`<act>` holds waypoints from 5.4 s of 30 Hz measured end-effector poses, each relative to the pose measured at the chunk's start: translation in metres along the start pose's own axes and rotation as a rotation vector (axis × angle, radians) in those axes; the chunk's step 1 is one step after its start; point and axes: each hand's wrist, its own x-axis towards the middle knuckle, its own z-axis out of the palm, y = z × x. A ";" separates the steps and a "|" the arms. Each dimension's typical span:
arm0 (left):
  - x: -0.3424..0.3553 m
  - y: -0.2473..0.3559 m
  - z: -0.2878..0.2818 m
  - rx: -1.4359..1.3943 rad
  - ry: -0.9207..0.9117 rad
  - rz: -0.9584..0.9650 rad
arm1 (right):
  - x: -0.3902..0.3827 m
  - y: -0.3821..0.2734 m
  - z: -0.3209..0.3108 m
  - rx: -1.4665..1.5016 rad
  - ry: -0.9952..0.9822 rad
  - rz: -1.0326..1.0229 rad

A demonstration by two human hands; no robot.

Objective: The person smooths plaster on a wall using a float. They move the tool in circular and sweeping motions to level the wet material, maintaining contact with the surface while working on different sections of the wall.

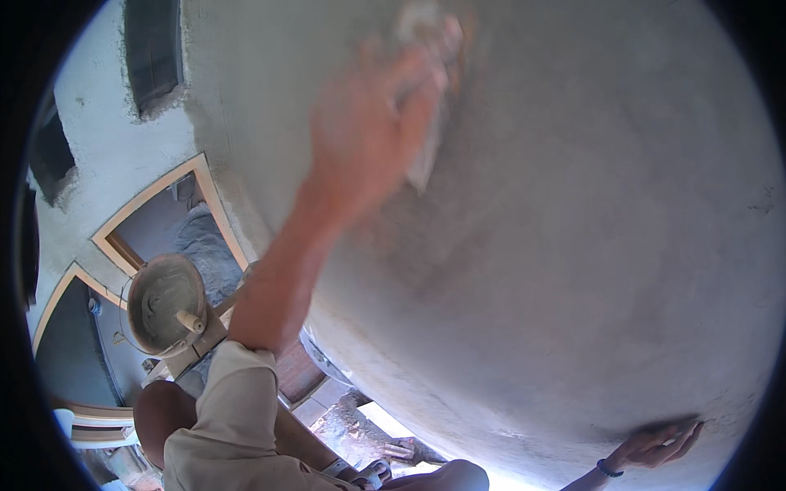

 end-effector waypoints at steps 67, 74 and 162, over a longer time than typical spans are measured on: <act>-0.418 0.046 0.055 -0.314 0.155 -1.360 | -0.014 -0.036 0.010 0.211 0.041 0.016; -0.384 -0.076 0.033 -0.228 0.216 -1.447 | -0.009 -0.038 0.005 0.173 0.062 0.007; -0.264 -0.269 -0.014 -0.120 0.173 -1.078 | -0.014 -0.021 0.016 0.073 -0.055 0.111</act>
